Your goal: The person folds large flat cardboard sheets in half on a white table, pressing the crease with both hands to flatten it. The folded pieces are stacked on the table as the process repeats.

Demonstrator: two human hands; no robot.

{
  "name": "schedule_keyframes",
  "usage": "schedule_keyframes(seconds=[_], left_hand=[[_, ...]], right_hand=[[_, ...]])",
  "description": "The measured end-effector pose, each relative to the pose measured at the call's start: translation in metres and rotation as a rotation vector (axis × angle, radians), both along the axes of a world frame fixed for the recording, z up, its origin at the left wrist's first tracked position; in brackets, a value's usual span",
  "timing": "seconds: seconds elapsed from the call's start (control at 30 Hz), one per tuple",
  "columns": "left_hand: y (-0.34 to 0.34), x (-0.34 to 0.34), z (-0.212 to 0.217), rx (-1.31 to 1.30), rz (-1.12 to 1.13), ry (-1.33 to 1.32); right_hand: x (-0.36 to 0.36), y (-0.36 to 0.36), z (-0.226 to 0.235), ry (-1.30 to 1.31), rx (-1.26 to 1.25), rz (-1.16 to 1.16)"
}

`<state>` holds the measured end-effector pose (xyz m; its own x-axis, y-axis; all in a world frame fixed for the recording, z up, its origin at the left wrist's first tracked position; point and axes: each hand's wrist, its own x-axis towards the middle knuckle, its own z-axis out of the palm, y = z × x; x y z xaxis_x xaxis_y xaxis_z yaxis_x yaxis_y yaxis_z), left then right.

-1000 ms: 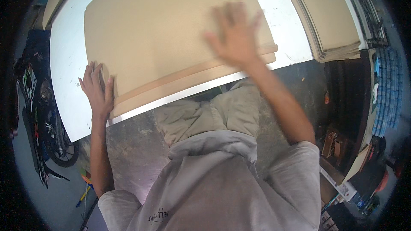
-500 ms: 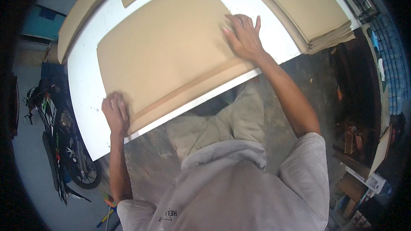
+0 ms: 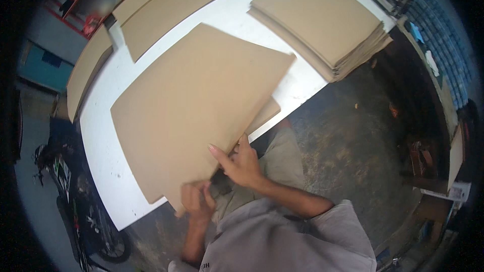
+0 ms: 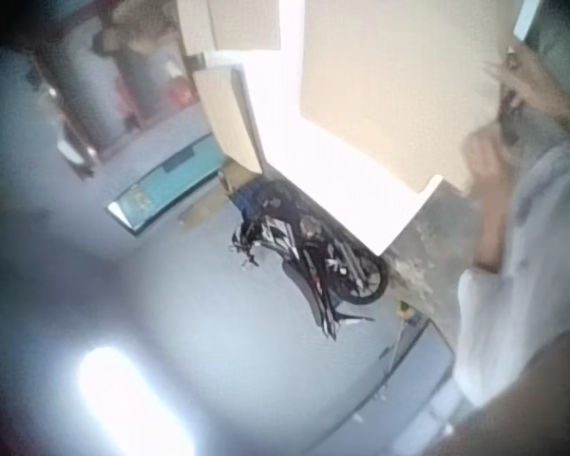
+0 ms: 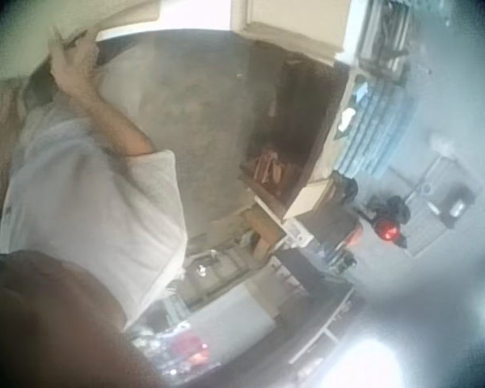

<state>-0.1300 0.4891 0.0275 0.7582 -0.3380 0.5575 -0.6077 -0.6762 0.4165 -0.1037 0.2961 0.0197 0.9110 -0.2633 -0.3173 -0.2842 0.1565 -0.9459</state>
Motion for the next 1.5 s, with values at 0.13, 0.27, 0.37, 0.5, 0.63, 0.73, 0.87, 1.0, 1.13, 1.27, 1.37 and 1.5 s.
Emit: schedule_keyframes(seconds=[0.13, 0.27, 0.37, 0.5, 0.63, 0.73, 0.87, 1.0, 1.13, 1.27, 1.37, 1.5], left_hand=[[-0.048, -0.023, 0.011, -0.044, -0.066, 0.169], [-0.039, -0.024, 0.016, 0.018, -0.085, 0.124], [-0.023, -0.019, 0.011, -0.016, -0.009, 0.2], [-0.014, -0.012, 0.0, -0.108, 0.072, 0.271], [-0.018, -0.002, -0.008, -0.096, 0.117, 0.269], [-0.016, 0.008, -0.005, -0.051, 0.152, 0.265], [-0.001, 0.019, 0.006, 0.041, 0.194, 0.284], [0.019, 0.029, 0.011, 0.187, 0.152, 0.271], [0.029, 0.039, 0.004, 0.276, 0.077, 0.206], [0.034, 0.049, -0.004, 0.312, 0.061, 0.146], [0.037, 0.05, -0.006, 0.289, 0.056, 0.143], [0.037, 0.05, -0.008, 0.197, 0.051, 0.152]], right_hand=[[0.037, -0.02, -0.011, -0.333, -0.347, -0.459], [0.084, -0.146, -0.005, -0.499, -0.318, -0.729], [0.131, -0.28, -0.001, -0.38, -0.574, -0.848], [0.179, -0.428, -0.009, -0.198, -0.966, -0.934], [0.195, -0.515, -0.014, 0.457, -1.419, -0.709], [0.186, -0.547, -0.011, 0.631, -1.34, -0.622], [0.18, -0.545, -0.001, 0.724, -1.494, -0.72], [0.184, -0.465, 0.018, 0.054, -1.731, -0.56], [0.143, -0.3, 0.015, -0.564, -1.257, 0.303], [0.082, -0.156, 0.002, -0.883, -1.029, 0.769], [0.07, -0.11, -0.001, -0.93, -1.104, 0.816], [0.067, -0.096, -0.002, -0.918, -1.038, 0.744]])
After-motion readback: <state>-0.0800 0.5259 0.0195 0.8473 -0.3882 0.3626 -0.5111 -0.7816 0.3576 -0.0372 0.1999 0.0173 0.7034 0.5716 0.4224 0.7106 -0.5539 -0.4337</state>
